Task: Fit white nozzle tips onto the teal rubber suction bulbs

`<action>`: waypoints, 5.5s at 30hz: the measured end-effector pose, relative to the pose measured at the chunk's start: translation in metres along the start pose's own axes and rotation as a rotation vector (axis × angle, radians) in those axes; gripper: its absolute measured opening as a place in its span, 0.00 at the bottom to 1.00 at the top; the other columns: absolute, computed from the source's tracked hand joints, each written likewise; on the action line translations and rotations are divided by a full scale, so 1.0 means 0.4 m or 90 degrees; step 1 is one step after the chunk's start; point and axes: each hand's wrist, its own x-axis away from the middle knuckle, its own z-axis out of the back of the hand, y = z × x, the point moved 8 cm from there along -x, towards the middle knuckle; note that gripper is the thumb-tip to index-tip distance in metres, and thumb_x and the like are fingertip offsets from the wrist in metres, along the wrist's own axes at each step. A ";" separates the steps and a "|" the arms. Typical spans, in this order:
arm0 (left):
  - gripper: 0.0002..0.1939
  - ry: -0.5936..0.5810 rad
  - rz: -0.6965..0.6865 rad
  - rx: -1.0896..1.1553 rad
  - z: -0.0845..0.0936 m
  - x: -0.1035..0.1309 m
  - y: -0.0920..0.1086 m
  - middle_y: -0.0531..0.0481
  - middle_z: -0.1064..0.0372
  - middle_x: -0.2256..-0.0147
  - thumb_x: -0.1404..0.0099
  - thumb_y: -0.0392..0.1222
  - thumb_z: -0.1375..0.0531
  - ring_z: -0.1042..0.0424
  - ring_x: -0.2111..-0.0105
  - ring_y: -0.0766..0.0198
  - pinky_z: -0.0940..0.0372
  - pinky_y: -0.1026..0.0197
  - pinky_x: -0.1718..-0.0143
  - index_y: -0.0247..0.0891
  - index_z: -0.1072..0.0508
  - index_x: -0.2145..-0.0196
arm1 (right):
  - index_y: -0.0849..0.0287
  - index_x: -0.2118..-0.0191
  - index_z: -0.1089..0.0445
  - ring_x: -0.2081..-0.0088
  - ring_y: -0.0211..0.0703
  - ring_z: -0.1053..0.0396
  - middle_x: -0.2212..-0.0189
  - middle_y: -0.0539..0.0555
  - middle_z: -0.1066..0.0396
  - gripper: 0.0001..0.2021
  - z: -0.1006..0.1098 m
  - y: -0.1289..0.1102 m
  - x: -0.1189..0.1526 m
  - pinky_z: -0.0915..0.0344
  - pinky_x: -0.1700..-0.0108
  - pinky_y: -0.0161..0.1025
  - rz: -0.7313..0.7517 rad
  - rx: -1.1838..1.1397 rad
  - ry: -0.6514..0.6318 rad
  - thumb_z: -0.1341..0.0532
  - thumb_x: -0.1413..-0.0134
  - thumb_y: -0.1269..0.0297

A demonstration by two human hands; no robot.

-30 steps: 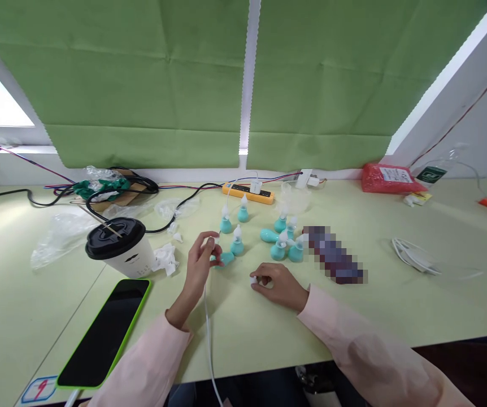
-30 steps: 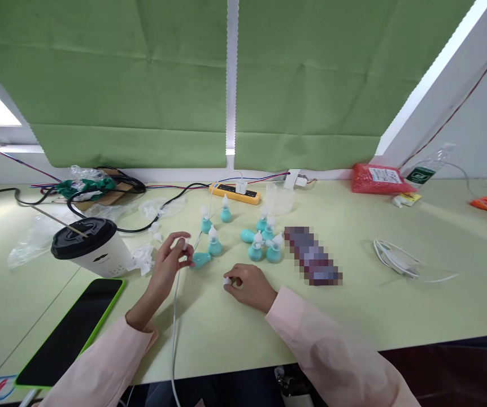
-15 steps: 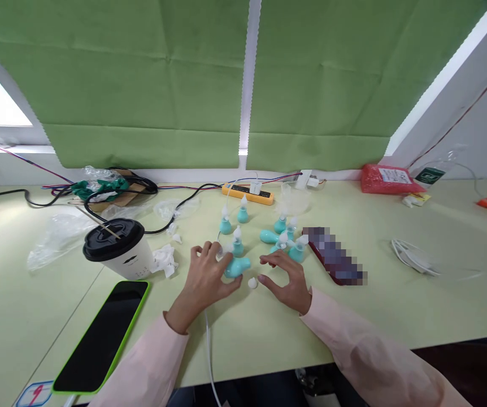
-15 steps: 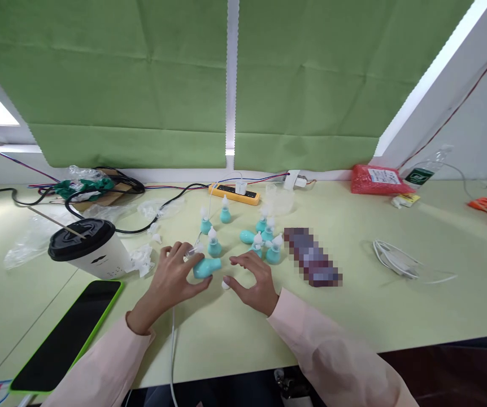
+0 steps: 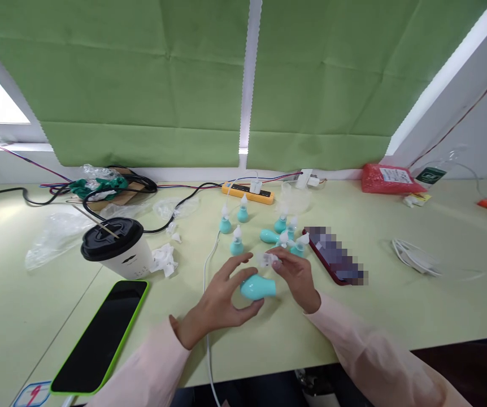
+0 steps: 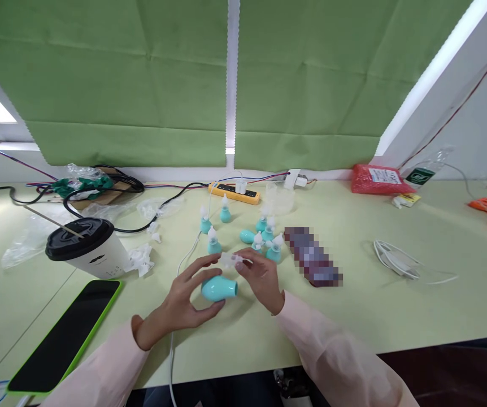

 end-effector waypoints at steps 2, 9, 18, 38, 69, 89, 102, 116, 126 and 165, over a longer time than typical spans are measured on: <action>0.20 0.059 0.081 0.072 0.025 -0.001 -0.025 0.43 0.35 0.60 0.53 0.36 0.40 0.36 0.60 0.56 0.43 0.58 0.58 0.39 0.32 0.59 | 0.57 0.71 0.34 0.62 0.44 0.34 0.64 0.55 0.34 0.05 0.017 0.003 -0.006 0.34 0.62 0.45 -0.032 -0.051 0.026 0.40 0.56 0.62; 0.20 0.100 0.317 0.345 0.032 -0.003 -0.118 0.49 0.36 0.67 0.53 0.35 0.40 0.36 0.70 0.65 0.37 0.63 0.70 0.39 0.35 0.59 | 0.57 0.71 0.39 0.68 0.43 0.31 0.67 0.54 0.30 0.08 0.002 0.021 0.002 0.31 0.68 0.47 -0.125 -0.155 -0.046 0.39 0.58 0.62; 0.13 -0.039 0.431 0.569 -0.043 0.011 -0.133 0.57 0.45 0.80 0.47 0.42 0.44 0.44 0.83 0.73 0.40 0.67 0.83 0.39 0.40 0.63 | 0.56 0.69 0.29 0.74 0.36 0.37 0.76 0.51 0.35 0.10 -0.014 -0.004 0.016 0.36 0.78 0.33 0.024 0.155 -0.037 0.36 0.64 0.70; 0.14 -0.093 0.448 0.505 -0.052 0.020 -0.136 0.49 0.36 0.74 0.51 0.43 0.40 0.34 0.74 0.66 0.32 0.56 0.72 0.33 0.34 0.67 | 0.57 0.71 0.28 0.76 0.38 0.32 0.74 0.53 0.28 0.11 -0.027 -0.056 0.022 0.33 0.79 0.33 0.177 0.209 -0.061 0.34 0.68 0.74; 0.16 -0.040 0.365 0.277 -0.043 0.023 -0.150 0.51 0.31 0.75 0.62 0.42 0.35 0.35 0.75 0.65 0.41 0.64 0.73 0.35 0.29 0.72 | 0.62 0.79 0.28 0.85 0.32 0.39 0.84 0.48 0.33 0.10 -0.041 0.092 0.057 0.38 0.85 0.31 -0.292 -0.043 -0.078 0.32 0.78 0.67; 0.14 -0.018 0.264 0.181 -0.046 0.029 -0.125 0.49 0.30 0.73 0.56 0.44 0.37 0.34 0.74 0.64 0.40 0.64 0.72 0.36 0.30 0.70 | 0.64 0.84 0.32 0.88 0.31 0.40 0.90 0.47 0.35 0.12 -0.054 0.126 0.071 0.42 0.87 0.28 -0.418 -0.085 -0.131 0.32 0.77 0.61; 0.11 0.136 0.343 0.236 0.025 0.026 -0.141 0.52 0.32 0.76 0.58 0.42 0.36 0.34 0.76 0.65 0.39 0.64 0.73 0.36 0.29 0.74 | 0.61 0.60 0.35 0.76 0.36 0.35 0.70 0.55 0.32 0.18 -0.034 0.060 0.041 0.35 0.75 0.37 -0.173 -0.027 -0.046 0.50 0.50 0.53; 0.09 0.187 0.428 0.513 0.016 0.029 -0.175 0.54 0.34 0.80 0.56 0.38 0.37 0.36 0.80 0.69 0.40 0.63 0.74 0.34 0.32 0.75 | 0.60 0.69 0.31 0.76 0.36 0.35 0.73 0.53 0.32 0.06 -0.071 0.079 0.044 0.34 0.73 0.35 -0.054 0.338 -0.215 0.41 0.58 0.68; 0.17 0.063 0.452 0.364 -0.017 0.030 -0.170 0.52 0.34 0.80 0.63 0.39 0.34 0.42 0.84 0.72 0.44 0.66 0.82 0.32 0.27 0.71 | 0.56 0.75 0.27 0.68 0.46 0.29 0.72 0.51 0.26 0.12 0.011 0.066 0.009 0.31 0.62 0.43 -0.250 -0.053 0.003 0.32 0.76 0.72; 0.11 0.016 0.293 0.223 -0.012 0.013 -0.128 0.48 0.32 0.75 0.56 0.42 0.37 0.37 0.77 0.67 0.42 0.66 0.78 0.33 0.27 0.74 | 0.58 0.83 0.28 0.79 0.40 0.30 0.83 0.50 0.28 0.10 0.003 0.094 0.028 0.33 0.76 0.33 -0.319 -0.020 -0.041 0.31 0.82 0.73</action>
